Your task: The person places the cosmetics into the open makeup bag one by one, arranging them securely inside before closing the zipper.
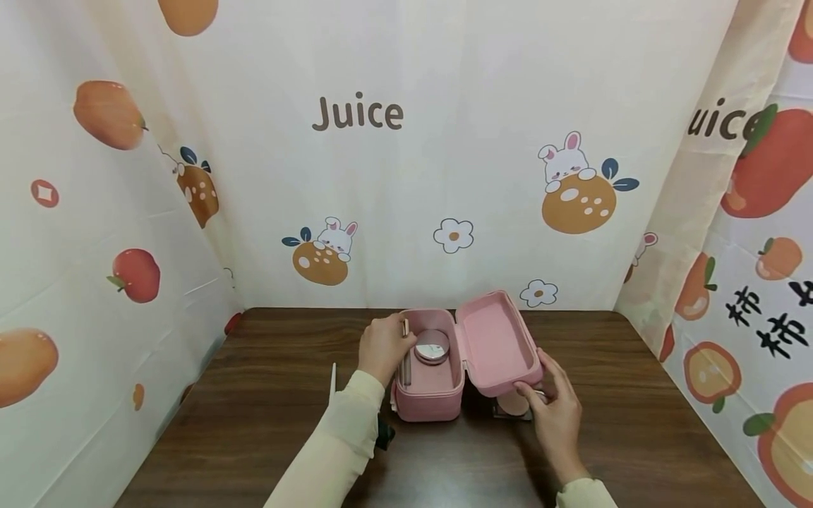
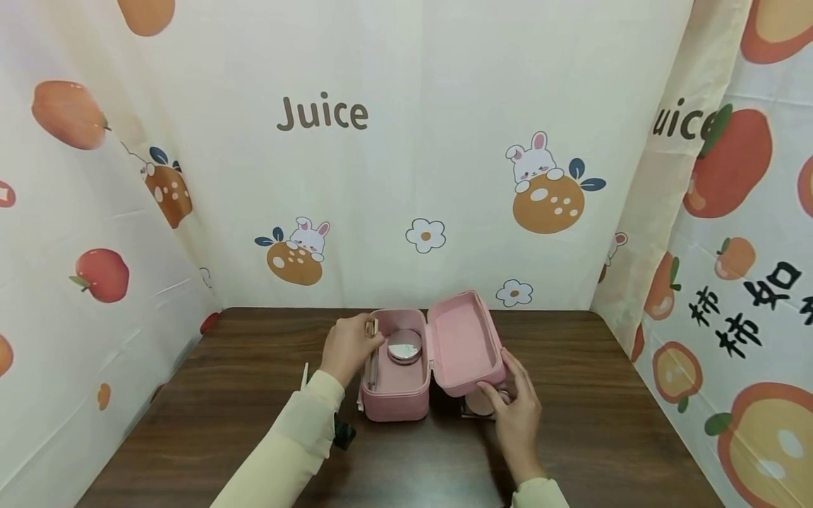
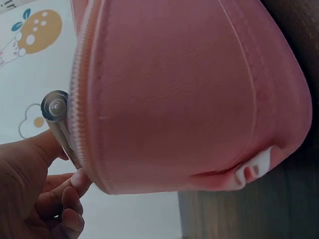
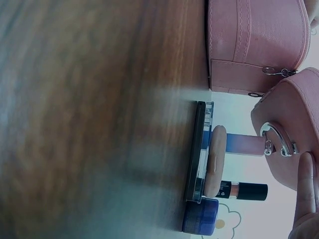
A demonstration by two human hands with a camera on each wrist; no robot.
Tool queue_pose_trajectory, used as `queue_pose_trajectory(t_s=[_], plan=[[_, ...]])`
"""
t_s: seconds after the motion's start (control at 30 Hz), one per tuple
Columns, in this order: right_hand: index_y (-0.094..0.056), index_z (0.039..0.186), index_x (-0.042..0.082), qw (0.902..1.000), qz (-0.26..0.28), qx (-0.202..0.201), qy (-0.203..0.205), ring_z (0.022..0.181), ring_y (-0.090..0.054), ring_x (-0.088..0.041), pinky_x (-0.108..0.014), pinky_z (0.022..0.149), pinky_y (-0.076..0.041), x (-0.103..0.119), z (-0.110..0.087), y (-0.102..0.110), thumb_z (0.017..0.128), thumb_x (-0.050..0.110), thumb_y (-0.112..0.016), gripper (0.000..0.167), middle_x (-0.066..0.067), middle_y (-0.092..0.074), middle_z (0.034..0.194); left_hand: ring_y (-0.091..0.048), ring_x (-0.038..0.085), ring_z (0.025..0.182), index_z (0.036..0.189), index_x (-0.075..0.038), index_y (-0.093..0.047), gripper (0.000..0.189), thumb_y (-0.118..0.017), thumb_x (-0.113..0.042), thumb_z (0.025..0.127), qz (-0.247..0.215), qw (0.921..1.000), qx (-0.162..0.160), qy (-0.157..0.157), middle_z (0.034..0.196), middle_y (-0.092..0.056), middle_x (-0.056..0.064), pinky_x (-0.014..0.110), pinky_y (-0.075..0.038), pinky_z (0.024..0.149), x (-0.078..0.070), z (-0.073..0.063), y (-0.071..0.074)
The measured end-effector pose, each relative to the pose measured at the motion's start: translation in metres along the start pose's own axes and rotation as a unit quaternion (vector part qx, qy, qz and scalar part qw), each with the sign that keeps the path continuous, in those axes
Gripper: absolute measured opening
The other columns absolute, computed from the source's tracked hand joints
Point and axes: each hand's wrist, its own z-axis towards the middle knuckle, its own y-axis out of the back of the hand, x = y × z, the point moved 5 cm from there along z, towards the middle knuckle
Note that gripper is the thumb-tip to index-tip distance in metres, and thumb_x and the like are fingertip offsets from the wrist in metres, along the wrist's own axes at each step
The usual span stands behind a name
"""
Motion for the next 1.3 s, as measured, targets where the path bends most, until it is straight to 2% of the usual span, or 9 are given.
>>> queue_pose_trajectory(t_s=[0.17, 0.43, 0.63, 0.83, 1.0, 1.1, 1.3], plan=[[-0.057, 0.138, 0.008, 0.9999, 0.009, 0.005, 0.006, 0.077, -0.063, 0.006, -0.01, 0.066, -0.052, -0.002, -0.001, 0.0, 0.072, -0.011, -0.078, 0.072, -0.012, -0.058, 0.135, -0.04, 0.011, 0.049, 0.075, -0.012, -0.063, 0.012, -0.073, -0.017, 0.08, 0.0, 0.9999, 0.01, 0.004, 0.052, -0.044, -0.007, 0.027, -0.034, 0.045, 0.003, -0.001, -0.006], [-0.057, 0.138, 0.009, 0.9999, 0.007, 0.004, 0.009, 0.077, -0.063, 0.007, -0.01, 0.066, -0.051, -0.001, 0.0, 0.0, 0.071, -0.012, -0.078, 0.073, -0.01, -0.058, 0.136, -0.051, 0.012, 0.052, 0.084, -0.01, -0.068, 0.009, -0.071, -0.017, 0.08, 0.009, 0.9994, 0.032, 0.005, 0.067, -0.064, -0.001, 0.029, -0.043, 0.048, 0.0, 0.002, -0.014], [-0.056, 0.138, 0.008, 0.9999, 0.011, 0.004, 0.005, 0.078, -0.063, 0.007, -0.01, 0.066, -0.051, -0.003, 0.0, 0.0, 0.072, -0.011, -0.078, 0.072, -0.011, -0.058, 0.136, -0.045, 0.012, 0.049, 0.071, -0.013, -0.06, 0.016, -0.072, -0.017, 0.079, 0.028, 0.9989, 0.037, 0.002, 0.058, -0.056, -0.003, 0.028, -0.038, 0.046, -0.005, 0.003, -0.019], [-0.056, 0.136, 0.002, 1.0, 0.005, -0.001, 0.007, 0.076, -0.062, 0.007, -0.009, 0.065, -0.051, 0.002, 0.001, 0.0, 0.07, -0.015, -0.078, 0.072, -0.017, -0.058, 0.134, -0.045, 0.011, 0.048, 0.065, -0.015, -0.053, 0.026, -0.075, -0.02, 0.078, 0.086, 0.9954, 0.04, -0.008, 0.056, -0.052, -0.004, 0.03, -0.039, 0.045, -0.01, 0.002, -0.023], [-0.056, 0.133, -0.005, 0.9998, -0.006, -0.003, 0.017, 0.074, -0.062, 0.006, -0.009, 0.064, -0.051, 0.024, 0.002, 0.001, 0.069, -0.018, -0.077, 0.069, -0.024, -0.058, 0.13, -0.055, 0.016, 0.05, 0.063, -0.016, -0.053, 0.03, -0.078, -0.025, 0.075, 0.137, 0.9901, 0.028, -0.015, 0.057, -0.056, -0.002, 0.034, -0.045, 0.045, -0.013, 0.0, -0.027], [-0.056, 0.132, -0.007, 0.9997, -0.003, -0.003, 0.023, 0.075, -0.062, 0.005, -0.008, 0.065, -0.05, 0.033, 0.002, 0.002, 0.069, -0.018, -0.076, 0.066, -0.026, -0.058, 0.129, -0.06, 0.019, 0.054, 0.062, -0.016, -0.053, 0.032, -0.08, -0.027, 0.074, 0.151, 0.9881, 0.023, -0.018, 0.058, -0.059, -0.001, 0.036, -0.047, 0.046, -0.014, 0.001, -0.029], [-0.058, 0.131, -0.007, 0.9998, 0.001, -0.006, 0.017, 0.074, -0.063, 0.004, -0.008, 0.064, -0.05, 0.037, 0.001, 0.002, 0.069, -0.018, -0.076, 0.065, -0.024, -0.059, 0.129, -0.065, 0.025, 0.056, 0.065, -0.013, -0.059, 0.028, -0.082, -0.026, 0.073, 0.169, 0.9851, 0.015, -0.027, 0.063, -0.066, 0.003, 0.039, -0.05, 0.047, -0.015, 0.001, -0.033]])
